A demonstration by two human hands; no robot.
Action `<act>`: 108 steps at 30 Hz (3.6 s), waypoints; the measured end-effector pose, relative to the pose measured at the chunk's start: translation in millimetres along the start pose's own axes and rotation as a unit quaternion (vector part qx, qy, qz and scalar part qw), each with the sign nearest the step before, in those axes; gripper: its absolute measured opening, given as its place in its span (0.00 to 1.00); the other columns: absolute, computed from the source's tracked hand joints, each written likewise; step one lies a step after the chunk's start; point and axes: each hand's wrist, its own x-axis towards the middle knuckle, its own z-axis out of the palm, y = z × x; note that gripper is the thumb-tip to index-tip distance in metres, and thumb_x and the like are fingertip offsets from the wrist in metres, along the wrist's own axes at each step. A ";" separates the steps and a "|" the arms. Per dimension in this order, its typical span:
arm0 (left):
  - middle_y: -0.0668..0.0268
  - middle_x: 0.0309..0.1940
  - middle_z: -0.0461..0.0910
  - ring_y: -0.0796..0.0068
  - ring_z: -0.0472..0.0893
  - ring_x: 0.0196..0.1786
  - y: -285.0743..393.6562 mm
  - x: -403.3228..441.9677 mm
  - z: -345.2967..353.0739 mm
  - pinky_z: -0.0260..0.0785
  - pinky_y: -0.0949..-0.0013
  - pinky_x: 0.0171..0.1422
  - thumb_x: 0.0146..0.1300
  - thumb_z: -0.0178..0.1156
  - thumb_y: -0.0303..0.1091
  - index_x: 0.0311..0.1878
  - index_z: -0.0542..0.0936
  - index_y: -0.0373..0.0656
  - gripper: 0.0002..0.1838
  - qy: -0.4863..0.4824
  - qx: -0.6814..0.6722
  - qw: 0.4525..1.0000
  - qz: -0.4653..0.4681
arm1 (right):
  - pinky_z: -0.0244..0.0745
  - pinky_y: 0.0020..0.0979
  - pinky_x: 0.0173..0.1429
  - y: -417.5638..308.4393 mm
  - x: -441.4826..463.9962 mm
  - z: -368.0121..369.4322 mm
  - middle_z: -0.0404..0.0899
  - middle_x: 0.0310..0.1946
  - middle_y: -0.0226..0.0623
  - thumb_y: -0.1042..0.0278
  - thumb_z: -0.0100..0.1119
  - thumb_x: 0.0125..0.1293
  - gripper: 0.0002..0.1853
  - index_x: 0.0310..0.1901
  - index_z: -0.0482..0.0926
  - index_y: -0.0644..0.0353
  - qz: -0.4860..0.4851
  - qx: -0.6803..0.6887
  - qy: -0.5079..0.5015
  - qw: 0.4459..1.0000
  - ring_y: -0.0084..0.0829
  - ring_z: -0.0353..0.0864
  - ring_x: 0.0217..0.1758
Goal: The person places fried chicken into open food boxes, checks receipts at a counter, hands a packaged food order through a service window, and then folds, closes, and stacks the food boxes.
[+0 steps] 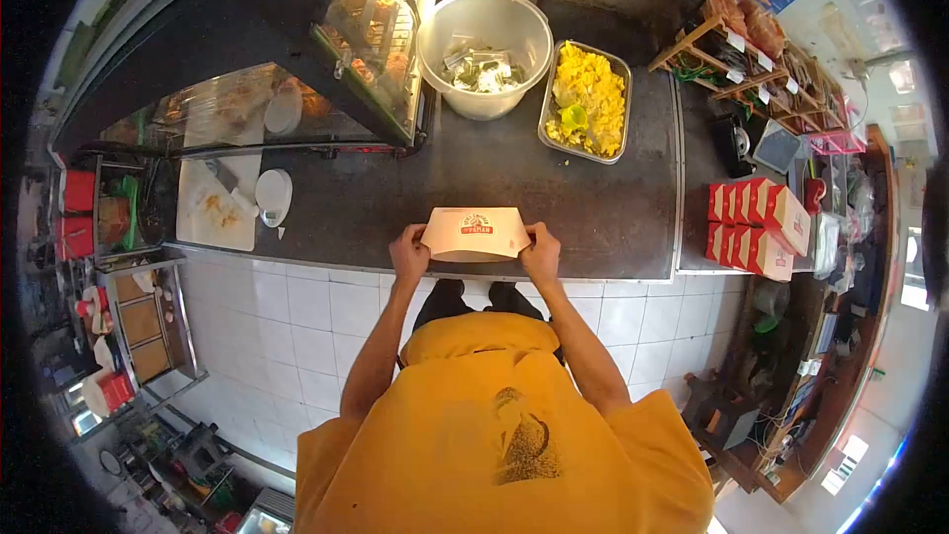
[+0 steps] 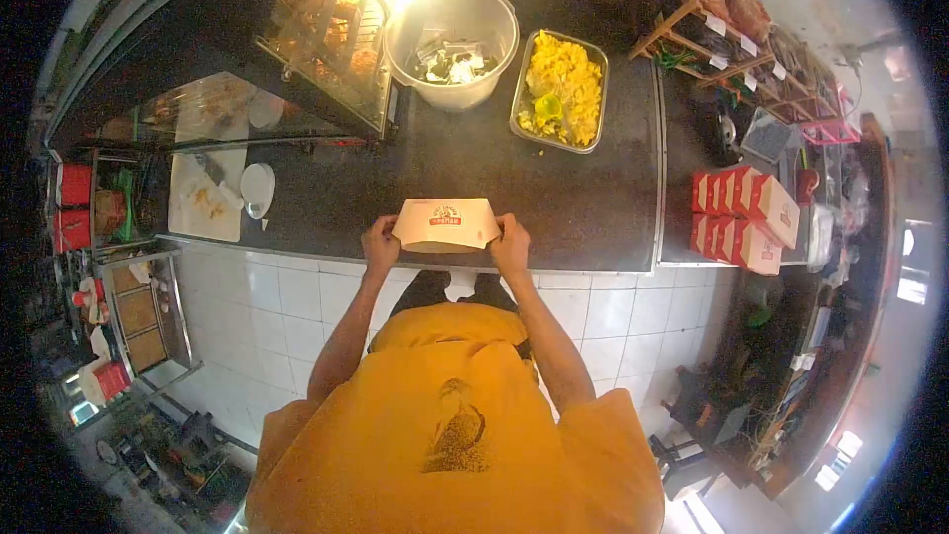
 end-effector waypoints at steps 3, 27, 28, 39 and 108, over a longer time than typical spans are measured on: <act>0.59 0.37 0.89 0.70 0.88 0.35 0.6 -4.7 17.8 0.79 0.66 0.40 0.62 0.63 0.23 0.47 0.84 0.38 0.10 0.033 -0.108 0.986 -0.121 | 0.81 0.33 0.42 -13.5 -10.6 -0.3 0.87 0.33 0.45 0.76 0.65 0.60 0.09 0.43 0.80 0.64 0.082 0.069 0.015 0.994 0.34 0.88 0.36; 0.38 0.41 0.80 0.39 0.82 0.45 -8.3 1.2 34.8 0.74 0.46 0.54 0.72 0.54 0.47 0.42 0.86 0.37 0.21 -0.051 -0.018 0.994 -0.097 | 0.73 0.44 0.38 -30.8 -1.7 17.7 0.80 0.24 0.51 0.52 0.55 0.73 0.23 0.34 0.82 0.68 0.102 -0.027 -0.121 0.987 0.43 0.79 0.28; 0.38 0.41 0.79 0.38 0.81 0.45 -9.8 -2.9 37.4 0.74 0.45 0.54 0.73 0.54 0.46 0.43 0.85 0.38 0.20 -0.037 -0.004 0.995 -0.088 | 0.73 0.47 0.40 -36.6 -3.0 14.4 0.80 0.25 0.54 0.53 0.54 0.73 0.22 0.34 0.81 0.68 0.099 -0.030 -0.115 0.988 0.48 0.80 0.29; 0.47 0.82 0.45 0.47 0.45 0.84 40.7 12.6 -1.4 0.38 0.33 0.82 0.75 0.48 0.48 0.78 0.55 0.33 0.38 -0.203 0.256 0.920 0.216 | 0.53 0.56 0.79 -65.9 1.9 30.1 0.49 0.78 0.58 0.48 0.59 0.70 0.41 0.78 0.57 0.58 -0.162 -0.296 -0.154 0.929 0.60 0.49 0.80; 0.36 0.70 0.67 0.40 0.77 0.66 7.8 -32.2 0.3 0.76 0.55 0.62 0.74 0.55 0.31 0.65 0.79 0.38 0.19 -0.200 0.002 0.965 0.168 | 0.42 0.70 0.78 -84.9 -0.7 46.3 0.62 0.72 0.60 0.59 0.71 0.43 0.22 0.39 0.89 0.65 -0.164 -0.246 -0.222 0.929 0.57 0.57 0.77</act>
